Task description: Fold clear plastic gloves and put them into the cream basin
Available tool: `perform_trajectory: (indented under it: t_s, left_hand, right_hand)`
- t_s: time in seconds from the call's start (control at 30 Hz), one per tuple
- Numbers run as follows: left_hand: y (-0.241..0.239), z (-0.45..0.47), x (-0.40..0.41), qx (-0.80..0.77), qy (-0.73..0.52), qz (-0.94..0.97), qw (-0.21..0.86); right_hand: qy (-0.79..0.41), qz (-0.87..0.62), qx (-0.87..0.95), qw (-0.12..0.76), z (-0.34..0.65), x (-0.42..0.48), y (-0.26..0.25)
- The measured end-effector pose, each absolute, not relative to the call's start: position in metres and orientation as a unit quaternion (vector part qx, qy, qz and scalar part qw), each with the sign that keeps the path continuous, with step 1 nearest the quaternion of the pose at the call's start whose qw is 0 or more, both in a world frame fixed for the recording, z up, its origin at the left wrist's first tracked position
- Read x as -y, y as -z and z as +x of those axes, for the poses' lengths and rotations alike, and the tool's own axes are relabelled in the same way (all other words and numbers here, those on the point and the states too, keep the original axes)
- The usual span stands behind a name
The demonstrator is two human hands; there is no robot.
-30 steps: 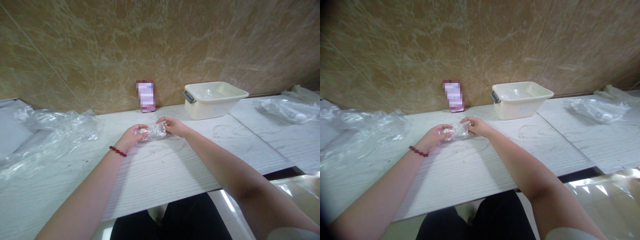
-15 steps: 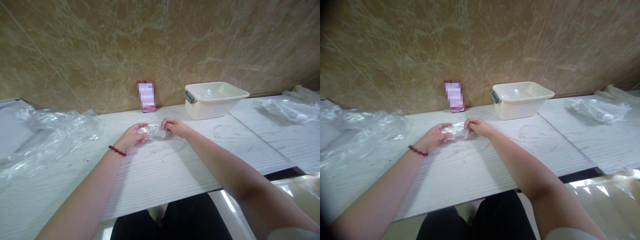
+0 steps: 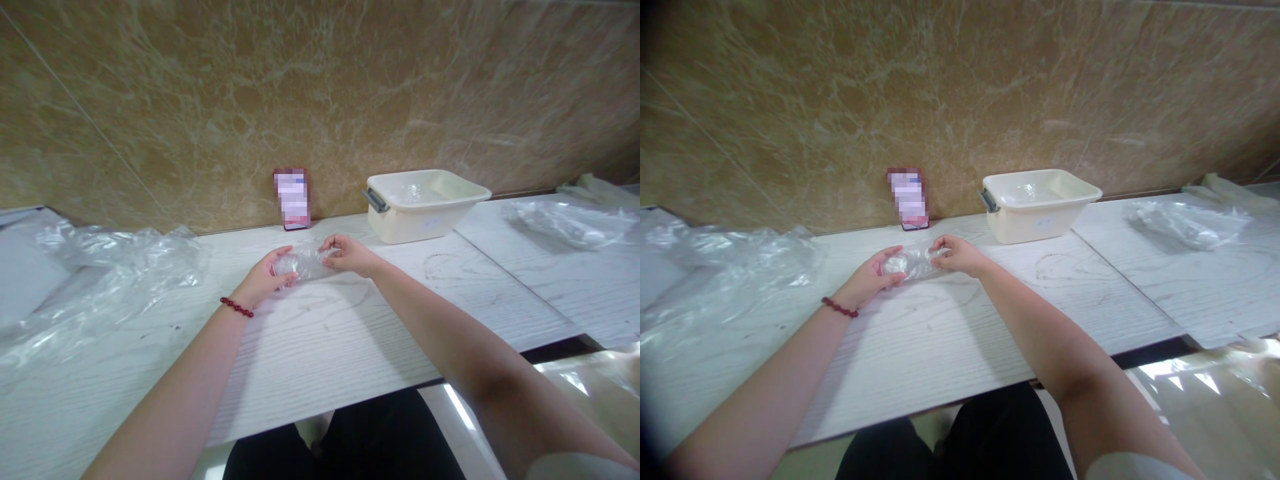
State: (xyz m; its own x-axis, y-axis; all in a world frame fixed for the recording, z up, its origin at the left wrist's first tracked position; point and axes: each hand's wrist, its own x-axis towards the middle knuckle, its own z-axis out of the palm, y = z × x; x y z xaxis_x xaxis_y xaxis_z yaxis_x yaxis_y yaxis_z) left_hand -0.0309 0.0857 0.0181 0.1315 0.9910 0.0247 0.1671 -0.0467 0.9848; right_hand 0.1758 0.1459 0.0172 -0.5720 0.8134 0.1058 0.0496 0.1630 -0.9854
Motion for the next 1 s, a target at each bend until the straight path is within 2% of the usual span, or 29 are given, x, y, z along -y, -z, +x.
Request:
perform_trajectory:
  t_s: [0.3, 0.6, 0.77, 0.87, 1.0]
  left_hand:
    - [-0.019, -0.028, -0.084, -0.471, -0.419, 0.601, 0.492]
    - [-0.020, -0.025, -0.082, -0.456, -0.394, 0.635, 0.483]
    - [-0.019, -0.024, -0.083, -0.457, -0.399, 0.650, 0.457]
    - [-0.018, -0.023, -0.084, -0.467, -0.409, 0.664, 0.416]
    - [-0.014, -0.020, -0.087, -0.508, -0.444, 0.657, 0.337]
  right_hand:
    - [-0.633, -0.320, 0.570, 0.414, 0.180, -0.152, -0.020]
    - [-0.669, -0.365, 0.531, 0.369, 0.187, -0.153, -0.028]
    - [-0.722, -0.355, 0.519, 0.289, 0.191, -0.149, -0.032]
    - [-0.765, -0.324, 0.490, 0.264, 0.190, -0.146, -0.030]
    - [-0.821, -0.304, 0.398, 0.274, 0.176, -0.139, -0.025]
